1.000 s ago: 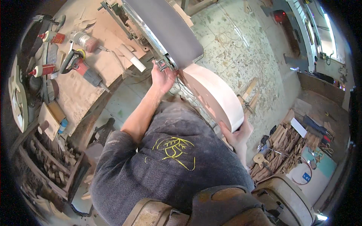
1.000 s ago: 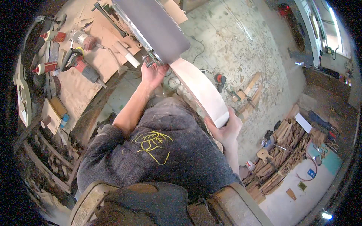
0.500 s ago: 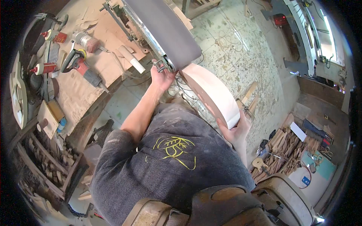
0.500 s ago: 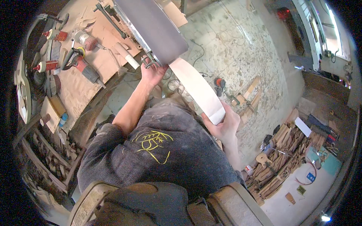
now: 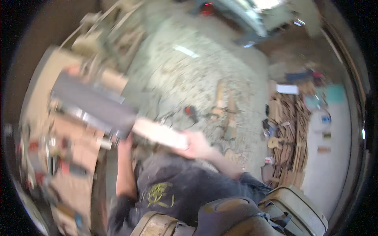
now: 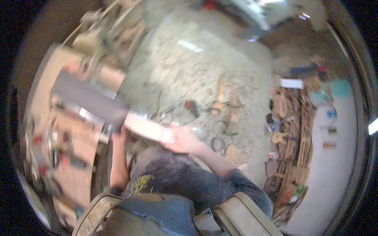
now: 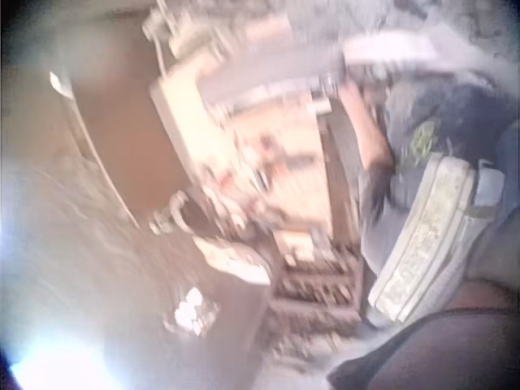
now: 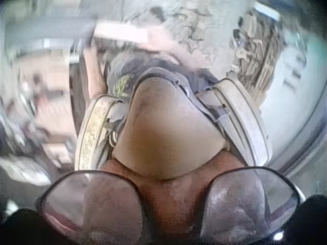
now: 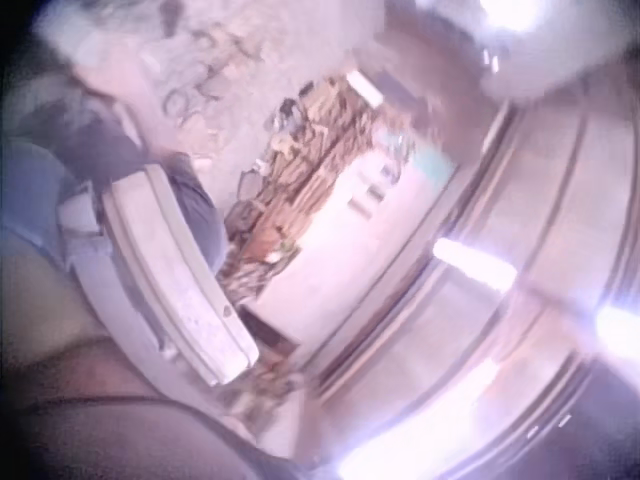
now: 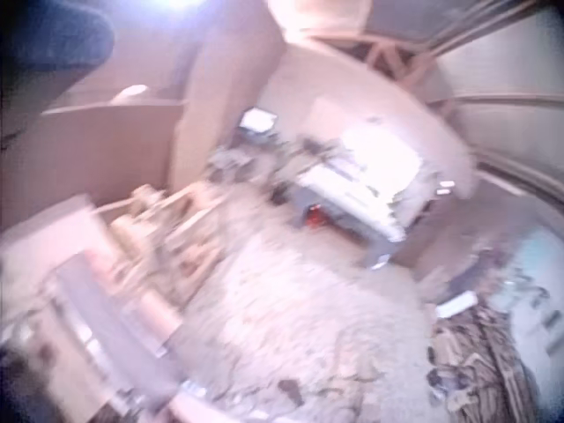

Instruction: The person sands the edges of a wooden guitar body using a belt sander, turning the body to reach different sections.

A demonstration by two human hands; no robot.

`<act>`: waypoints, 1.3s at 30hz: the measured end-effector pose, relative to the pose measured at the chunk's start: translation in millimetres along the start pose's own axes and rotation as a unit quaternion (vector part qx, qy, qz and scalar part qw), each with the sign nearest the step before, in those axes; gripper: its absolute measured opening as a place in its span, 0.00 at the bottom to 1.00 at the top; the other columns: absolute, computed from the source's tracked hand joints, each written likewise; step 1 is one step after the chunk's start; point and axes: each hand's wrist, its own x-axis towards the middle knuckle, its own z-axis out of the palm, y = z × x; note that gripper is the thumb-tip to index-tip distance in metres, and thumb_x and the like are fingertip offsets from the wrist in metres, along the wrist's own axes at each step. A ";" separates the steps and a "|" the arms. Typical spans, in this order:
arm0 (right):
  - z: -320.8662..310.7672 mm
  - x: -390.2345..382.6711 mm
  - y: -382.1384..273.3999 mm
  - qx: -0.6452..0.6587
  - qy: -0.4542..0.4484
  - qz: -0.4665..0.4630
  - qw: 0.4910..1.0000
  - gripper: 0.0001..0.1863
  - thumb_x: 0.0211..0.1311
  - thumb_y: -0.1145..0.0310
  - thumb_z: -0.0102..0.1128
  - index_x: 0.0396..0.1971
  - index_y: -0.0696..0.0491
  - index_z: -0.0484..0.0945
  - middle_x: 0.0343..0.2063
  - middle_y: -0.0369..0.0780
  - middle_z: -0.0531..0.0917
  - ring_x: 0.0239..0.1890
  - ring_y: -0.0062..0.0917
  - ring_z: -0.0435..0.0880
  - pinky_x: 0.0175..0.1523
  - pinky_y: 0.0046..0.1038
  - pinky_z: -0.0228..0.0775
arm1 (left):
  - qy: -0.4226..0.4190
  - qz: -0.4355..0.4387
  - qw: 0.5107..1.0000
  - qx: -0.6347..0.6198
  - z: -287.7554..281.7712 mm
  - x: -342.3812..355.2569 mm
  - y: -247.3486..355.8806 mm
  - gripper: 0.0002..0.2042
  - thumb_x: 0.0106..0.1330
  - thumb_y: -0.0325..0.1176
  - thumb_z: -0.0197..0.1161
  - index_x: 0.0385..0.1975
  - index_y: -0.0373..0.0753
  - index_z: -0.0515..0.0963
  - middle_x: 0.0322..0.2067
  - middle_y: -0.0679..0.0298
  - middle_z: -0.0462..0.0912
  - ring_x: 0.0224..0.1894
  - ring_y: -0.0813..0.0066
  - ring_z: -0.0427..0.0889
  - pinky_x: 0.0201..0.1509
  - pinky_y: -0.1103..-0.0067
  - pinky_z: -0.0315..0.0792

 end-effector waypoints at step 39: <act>-37.8 -18.8 -26.1 -0.057 0.068 -0.076 0.993 0.30 0.43 0.61 0.79 0.46 0.59 0.79 0.29 0.48 0.86 0.32 0.37 0.89 0.37 0.31 0.80 | 0.159 -0.251 0.470 -0.832 -3.5 0.5 61.6 0.20 0.67 0.47 0.54 0.53 0.41 0.75 0.52 0.60 0.79 0.56 0.61 0.77 0.65 0.64 0.70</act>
